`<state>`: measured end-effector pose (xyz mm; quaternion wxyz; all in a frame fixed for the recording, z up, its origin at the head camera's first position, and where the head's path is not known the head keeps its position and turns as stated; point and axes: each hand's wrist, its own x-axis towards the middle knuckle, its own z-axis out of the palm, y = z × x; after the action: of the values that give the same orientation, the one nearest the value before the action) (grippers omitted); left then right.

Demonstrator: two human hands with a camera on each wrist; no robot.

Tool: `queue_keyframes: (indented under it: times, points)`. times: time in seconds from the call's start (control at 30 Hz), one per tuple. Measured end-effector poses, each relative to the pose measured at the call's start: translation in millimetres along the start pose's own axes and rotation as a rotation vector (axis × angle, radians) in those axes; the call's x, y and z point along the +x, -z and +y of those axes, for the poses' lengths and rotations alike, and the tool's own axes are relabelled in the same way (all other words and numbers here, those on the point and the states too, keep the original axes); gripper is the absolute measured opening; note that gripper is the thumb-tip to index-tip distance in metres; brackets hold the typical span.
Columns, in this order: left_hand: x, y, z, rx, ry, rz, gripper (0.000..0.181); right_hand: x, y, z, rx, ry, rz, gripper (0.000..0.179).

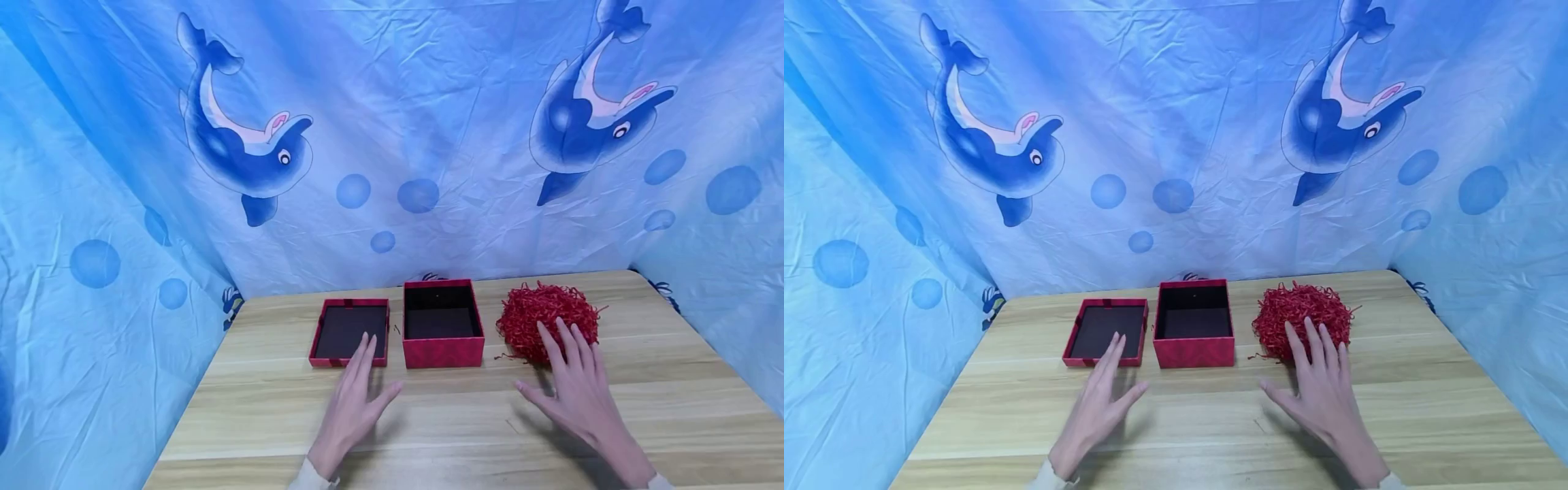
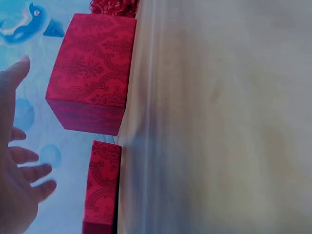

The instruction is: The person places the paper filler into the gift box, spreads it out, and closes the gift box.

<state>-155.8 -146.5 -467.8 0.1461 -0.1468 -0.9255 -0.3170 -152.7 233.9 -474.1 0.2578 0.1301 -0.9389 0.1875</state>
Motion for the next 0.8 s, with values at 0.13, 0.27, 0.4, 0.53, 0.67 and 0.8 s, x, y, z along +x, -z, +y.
queue_keyframes:
  times: [0.13, 0.27, 0.4, 0.53, 0.67, 0.8]
  points:
    - [13.5, -5.2, 0.5, -0.183, 0.052, -0.022, 0.087, 14.3, -1.7, 11.8, 0.037, -0.031, 0.029, 0.105]
    - [25.6, -13.6, -1.1, -0.289, 0.060, -0.026, 0.087, 25.9, -4.7, 22.6, 0.053, -0.060, 0.053, 0.104]
    - [37.2, -20.5, -2.9, -0.347, 0.042, -0.018, 0.087, 35.3, -7.8, 31.0, 0.064, -0.094, 0.058, 0.104]
    - [46.9, -24.6, -3.2, -0.398, 0.056, -0.028, 0.088, 43.7, -10.4, 38.4, 0.074, -0.131, 0.047, 0.104]
    - [54.4, -29.0, -3.8, -0.444, 0.086, -0.053, 0.087, 51.6, -12.3, 44.1, 0.091, -0.177, 0.020, 0.106]
    - [59.5, -32.7, -3.6, -0.480, 0.107, -0.079, 0.087, 58.7, -13.3, 47.6, 0.106, -0.215, -0.012, 0.109]
